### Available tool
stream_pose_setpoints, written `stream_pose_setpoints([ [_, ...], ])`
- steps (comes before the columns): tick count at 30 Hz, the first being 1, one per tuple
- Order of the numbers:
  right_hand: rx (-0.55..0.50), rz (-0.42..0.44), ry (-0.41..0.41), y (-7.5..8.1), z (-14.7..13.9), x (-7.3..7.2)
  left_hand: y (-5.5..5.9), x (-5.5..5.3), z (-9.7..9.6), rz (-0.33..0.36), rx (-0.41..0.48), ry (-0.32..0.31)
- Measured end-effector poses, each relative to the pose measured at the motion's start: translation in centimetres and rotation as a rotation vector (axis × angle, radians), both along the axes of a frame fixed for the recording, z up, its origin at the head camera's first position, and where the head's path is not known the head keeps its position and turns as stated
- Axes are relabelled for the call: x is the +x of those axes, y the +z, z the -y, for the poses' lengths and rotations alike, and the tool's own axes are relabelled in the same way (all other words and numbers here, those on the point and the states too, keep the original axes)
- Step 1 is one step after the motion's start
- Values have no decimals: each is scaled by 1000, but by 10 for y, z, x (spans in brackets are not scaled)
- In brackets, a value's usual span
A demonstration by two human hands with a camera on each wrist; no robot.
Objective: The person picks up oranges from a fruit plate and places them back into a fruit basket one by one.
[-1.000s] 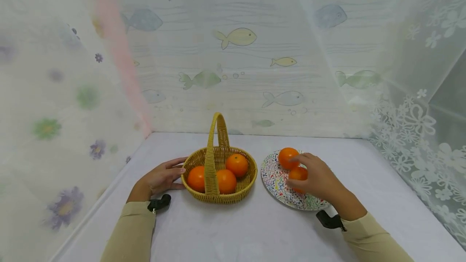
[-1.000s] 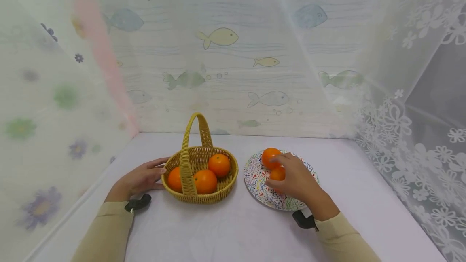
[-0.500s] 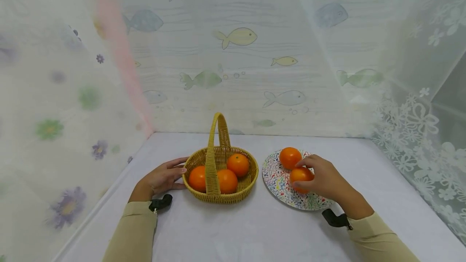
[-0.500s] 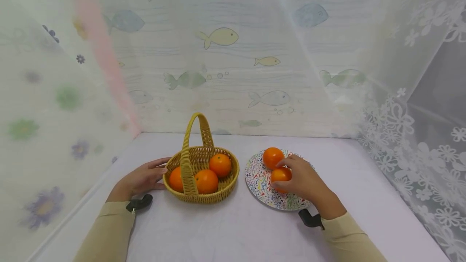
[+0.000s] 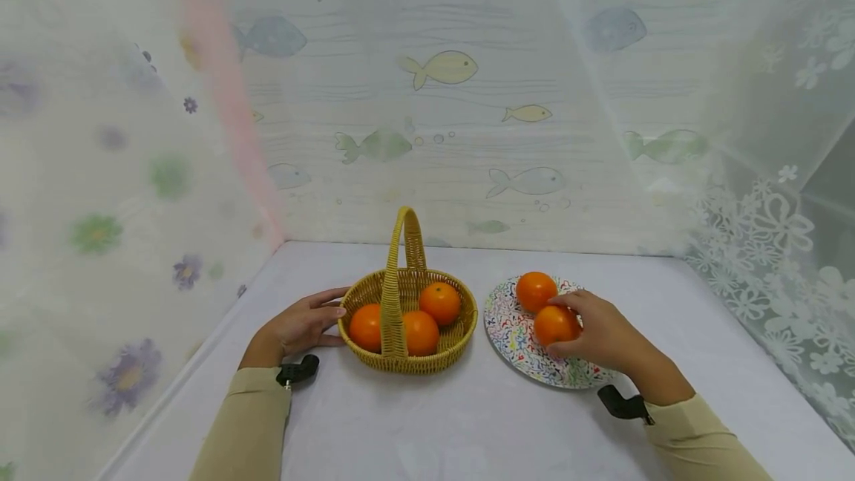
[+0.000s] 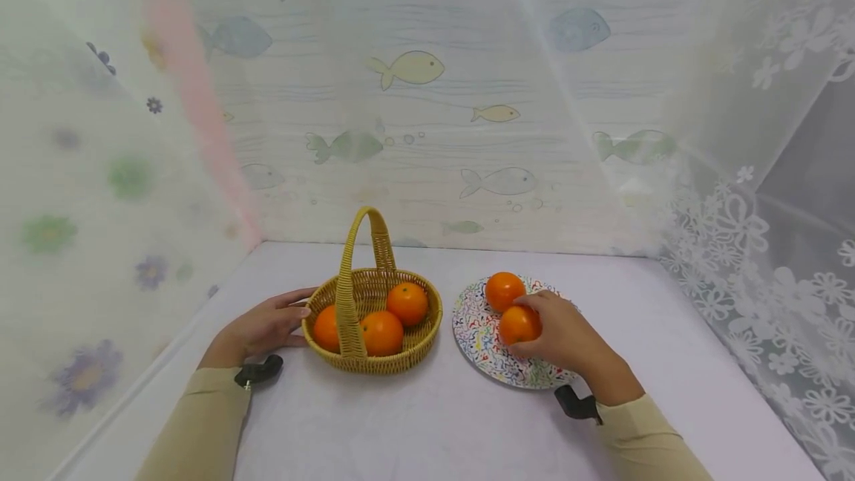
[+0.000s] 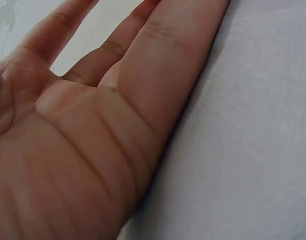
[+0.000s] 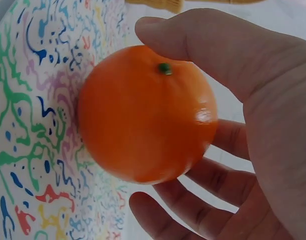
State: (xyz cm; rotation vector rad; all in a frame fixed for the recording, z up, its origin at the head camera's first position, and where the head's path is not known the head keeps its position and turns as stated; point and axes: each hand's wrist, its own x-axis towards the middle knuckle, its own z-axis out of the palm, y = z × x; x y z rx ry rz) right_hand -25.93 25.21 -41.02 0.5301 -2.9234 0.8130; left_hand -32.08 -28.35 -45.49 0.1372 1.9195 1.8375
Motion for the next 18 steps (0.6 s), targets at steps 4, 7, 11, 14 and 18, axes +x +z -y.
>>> stream_pose_setpoints([
  [4, 6, 48, -26, -4, 1, -2, 0, -1, 1, 14, 7, 12],
  [7, 11, 68, -49, -7, 2, -2, -1, -1, 1, 16, 11, 14],
  [11, 19, 64, -62, -9, 2, -3, -3, -3, 1, 7, 15, 11],
  [14, 25, 74, -65, -11, 2, -3, -4, -3, 1, 5, 20, 14],
  [18, 31, 85, -63, -13, 2, -5, -4, -3, 2, 5, 25, 12],
])
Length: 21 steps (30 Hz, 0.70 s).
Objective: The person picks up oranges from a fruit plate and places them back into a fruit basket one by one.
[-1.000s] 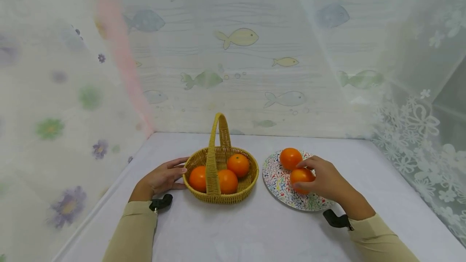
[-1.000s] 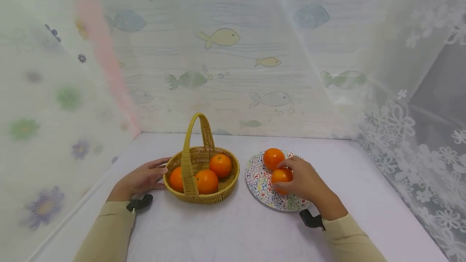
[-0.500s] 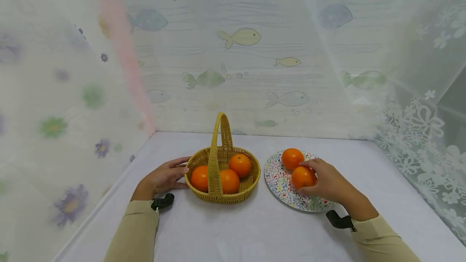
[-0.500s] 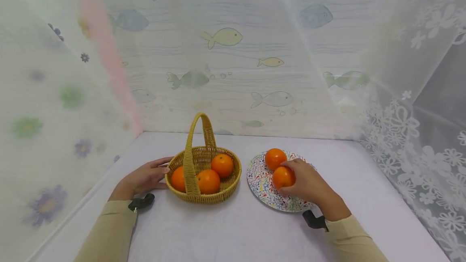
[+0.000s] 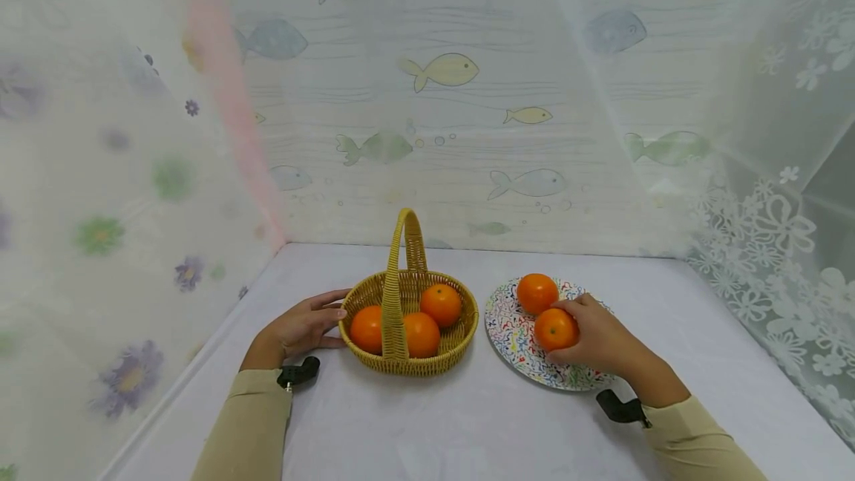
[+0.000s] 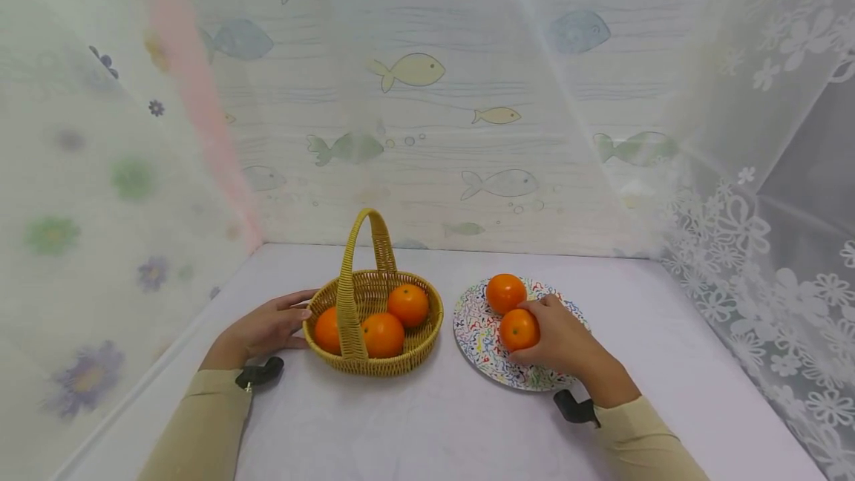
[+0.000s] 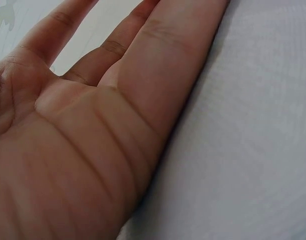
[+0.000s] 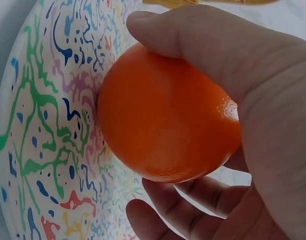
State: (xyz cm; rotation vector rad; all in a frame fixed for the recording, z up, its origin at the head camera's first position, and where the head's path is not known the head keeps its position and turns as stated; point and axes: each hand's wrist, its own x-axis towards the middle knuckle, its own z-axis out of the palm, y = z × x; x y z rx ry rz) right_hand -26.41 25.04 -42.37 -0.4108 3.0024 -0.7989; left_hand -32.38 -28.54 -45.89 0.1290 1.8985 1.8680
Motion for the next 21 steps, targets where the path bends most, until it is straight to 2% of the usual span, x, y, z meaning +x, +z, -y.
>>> stream_pose_setpoints([
  [9, 5, -9, 5, -2, 0, 0, 0, 2, 1, -6, 18, 0],
  [17, 20, 0, -26, -1, 1, 1, -2, 1, 1, -5, 16, 10],
  [21, -1, 15, -34, 2, 1, 2, -2, 1, 1, -19, 21, -4],
])
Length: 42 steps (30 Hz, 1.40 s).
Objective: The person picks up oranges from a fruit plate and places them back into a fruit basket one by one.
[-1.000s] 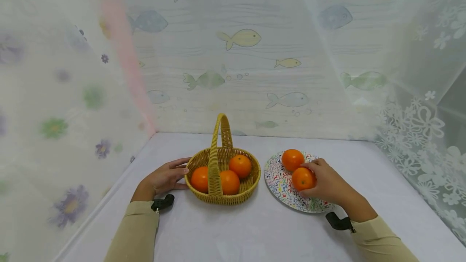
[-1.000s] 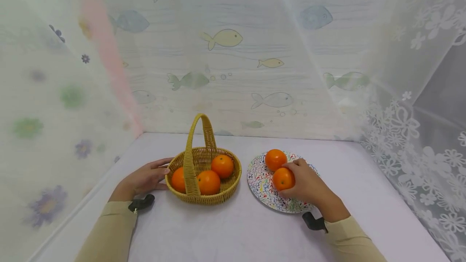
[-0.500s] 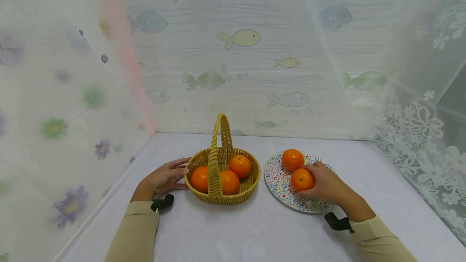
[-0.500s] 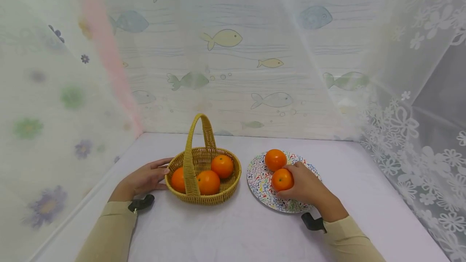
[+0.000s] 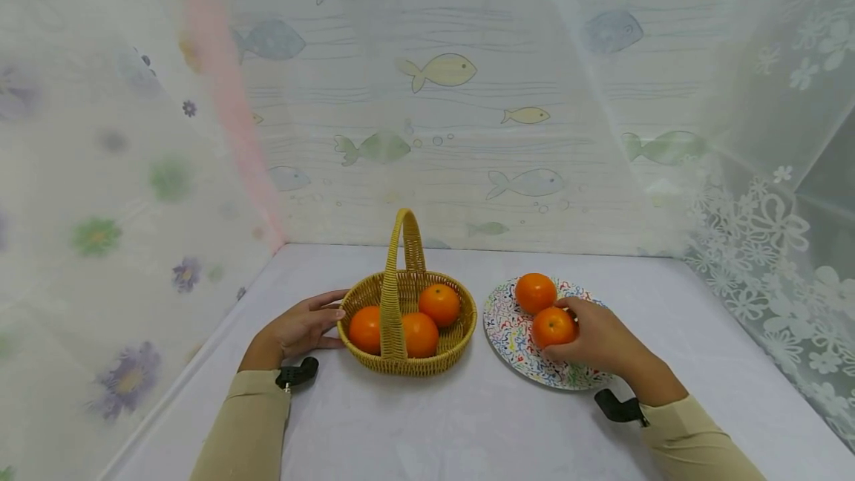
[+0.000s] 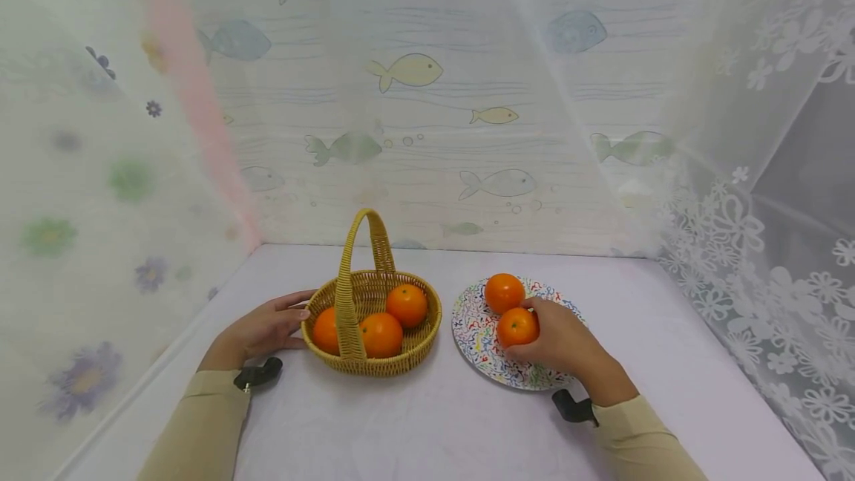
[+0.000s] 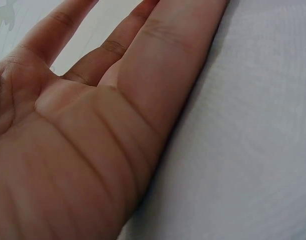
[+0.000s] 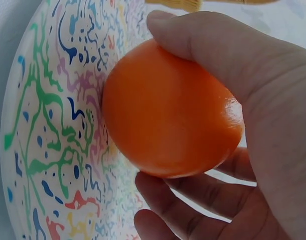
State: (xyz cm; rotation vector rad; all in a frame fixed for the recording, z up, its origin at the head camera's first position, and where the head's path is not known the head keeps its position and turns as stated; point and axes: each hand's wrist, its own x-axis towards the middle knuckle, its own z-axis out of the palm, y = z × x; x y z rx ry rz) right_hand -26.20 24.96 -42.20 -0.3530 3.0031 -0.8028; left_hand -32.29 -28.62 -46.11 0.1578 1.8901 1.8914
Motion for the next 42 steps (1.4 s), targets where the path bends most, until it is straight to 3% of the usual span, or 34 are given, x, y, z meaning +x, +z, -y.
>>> stream_pose_setpoints([
  [4, -28, 26, 1, 1, 0, 1, 0, 0, -1, -11, -1, -10],
  [19, -30, 0, -3, 1, -3, -3, 3, 0, -1, 16, -13, 26],
  [27, -57, 82, -17, -2, 0, -4, 2, 0, 0, 0, -9, 7],
  [42, -88, 48, -4, -1, 6, -1, 1, 1, -1, 14, -3, 6],
])
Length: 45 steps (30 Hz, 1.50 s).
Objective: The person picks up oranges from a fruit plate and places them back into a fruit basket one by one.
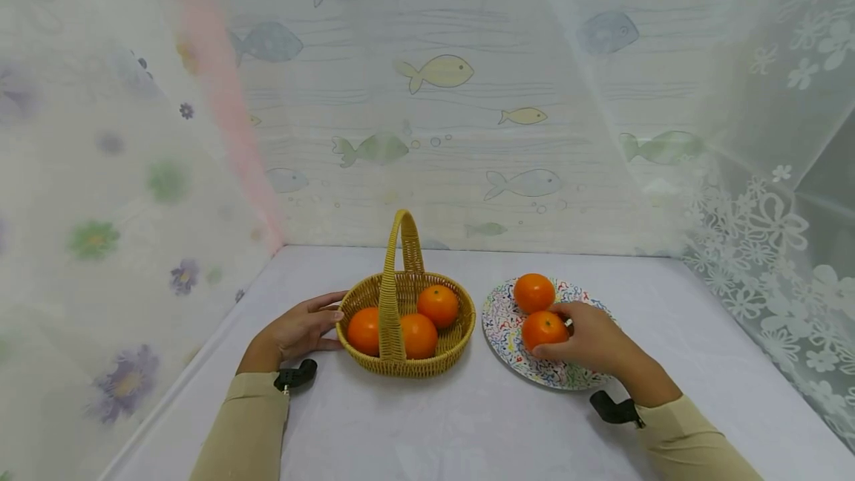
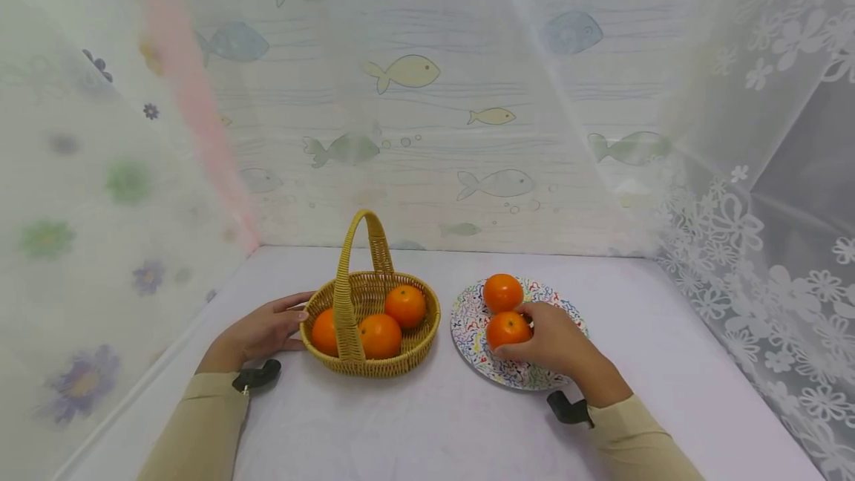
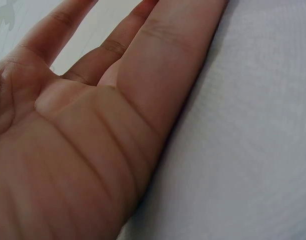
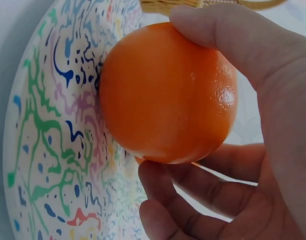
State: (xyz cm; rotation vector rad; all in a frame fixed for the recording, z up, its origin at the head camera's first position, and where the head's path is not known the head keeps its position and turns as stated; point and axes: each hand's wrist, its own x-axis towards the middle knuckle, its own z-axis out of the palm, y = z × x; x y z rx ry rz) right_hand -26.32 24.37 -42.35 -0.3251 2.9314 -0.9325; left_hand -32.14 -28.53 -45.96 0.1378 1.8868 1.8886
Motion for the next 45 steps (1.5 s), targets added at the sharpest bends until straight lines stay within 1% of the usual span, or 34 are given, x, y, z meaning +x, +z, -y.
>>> stream_pose_setpoints([
  [7, -28, -8, 13, 4, -2, 3, 1, 0, 0, 9, 6, 10],
  [10, -31, -10, 13, 6, -1, 4, 2, -1, 0, -2, -4, -8],
  [13, -33, -26, 23, 9, -1, 5, 2, -1, 0, -7, -5, -16],
  [17, -44, -46, 37, 11, 0, 6, 2, -1, 1, -4, -4, -9],
  [21, -56, -73, 38, 14, -1, 8, 2, -1, -1, -6, -10, -14],
  [29, -63, -152, 41, 23, 0, 6, 1, -2, -1, -16, -12, -7],
  [36, -64, -195, 19, 36, 3, 4, 1, 1, 0, -21, -7, -23],
  [45, -90, -243, 36, 47, 11, 0, 1, 2, 0, -23, 0, -31],
])
